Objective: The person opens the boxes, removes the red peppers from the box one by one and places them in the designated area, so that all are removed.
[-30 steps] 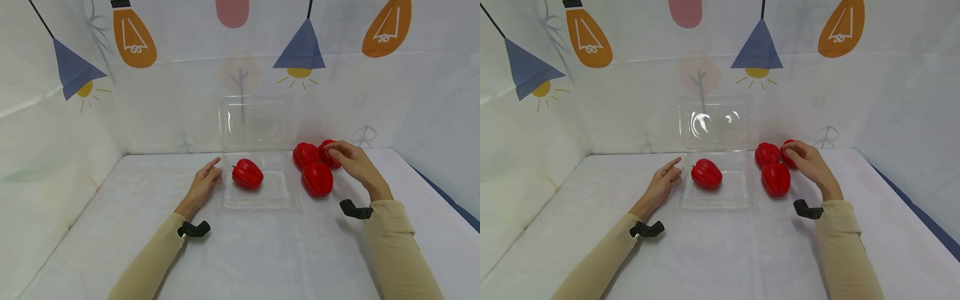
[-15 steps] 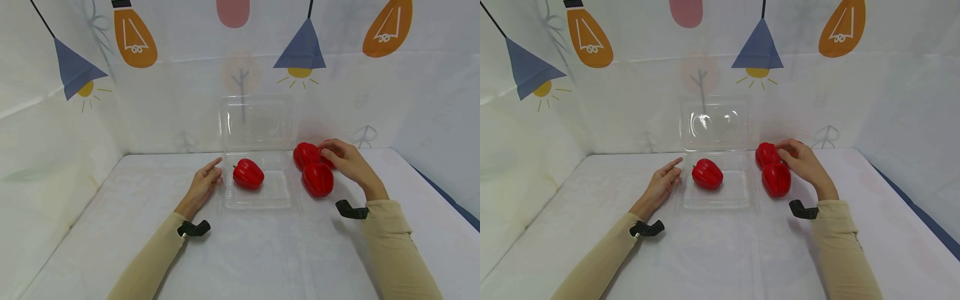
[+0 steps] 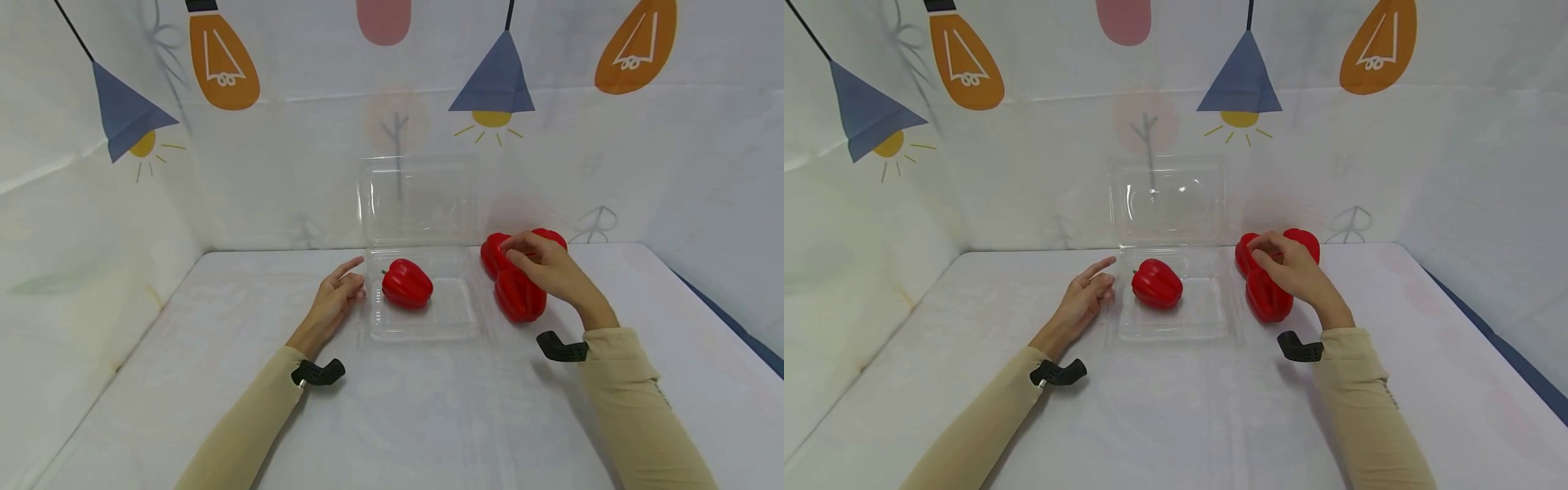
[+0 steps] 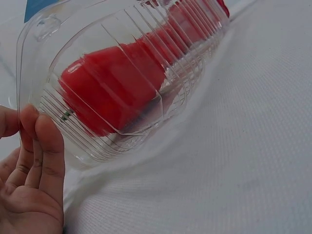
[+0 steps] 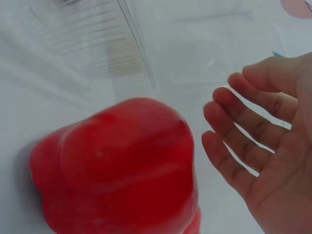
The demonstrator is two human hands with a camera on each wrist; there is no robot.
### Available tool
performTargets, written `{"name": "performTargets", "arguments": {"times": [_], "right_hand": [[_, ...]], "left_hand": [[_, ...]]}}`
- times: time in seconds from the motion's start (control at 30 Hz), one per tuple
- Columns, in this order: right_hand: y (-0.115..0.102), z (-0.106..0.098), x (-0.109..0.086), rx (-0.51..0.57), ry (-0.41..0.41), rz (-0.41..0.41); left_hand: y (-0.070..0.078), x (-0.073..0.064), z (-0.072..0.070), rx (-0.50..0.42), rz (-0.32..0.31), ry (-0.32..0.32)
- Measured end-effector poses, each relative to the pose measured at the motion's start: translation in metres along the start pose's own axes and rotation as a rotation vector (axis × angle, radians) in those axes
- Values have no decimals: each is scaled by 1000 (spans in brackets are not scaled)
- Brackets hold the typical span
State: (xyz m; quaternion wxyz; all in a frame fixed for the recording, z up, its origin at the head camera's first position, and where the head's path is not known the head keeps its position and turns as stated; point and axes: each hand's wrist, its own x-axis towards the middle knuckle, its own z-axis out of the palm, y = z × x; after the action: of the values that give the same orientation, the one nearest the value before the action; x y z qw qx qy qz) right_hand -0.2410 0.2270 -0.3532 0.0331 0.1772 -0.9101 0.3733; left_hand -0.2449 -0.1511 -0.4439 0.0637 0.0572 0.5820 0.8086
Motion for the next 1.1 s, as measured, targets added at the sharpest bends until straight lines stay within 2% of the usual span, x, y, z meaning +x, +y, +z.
{"name": "performTargets", "arguments": {"times": [0.37,0.77,1.1], "right_hand": [[-7,16,5,-10,-69,-47],[-12,36,12,-19,-108,-107],[-19,47,12,19,-136,-143]], "left_hand": [[0,0,0,-15,-5,-9],[-1,1,0,-28,5,-14],[-1,1,0,-19,-5,2]]}}
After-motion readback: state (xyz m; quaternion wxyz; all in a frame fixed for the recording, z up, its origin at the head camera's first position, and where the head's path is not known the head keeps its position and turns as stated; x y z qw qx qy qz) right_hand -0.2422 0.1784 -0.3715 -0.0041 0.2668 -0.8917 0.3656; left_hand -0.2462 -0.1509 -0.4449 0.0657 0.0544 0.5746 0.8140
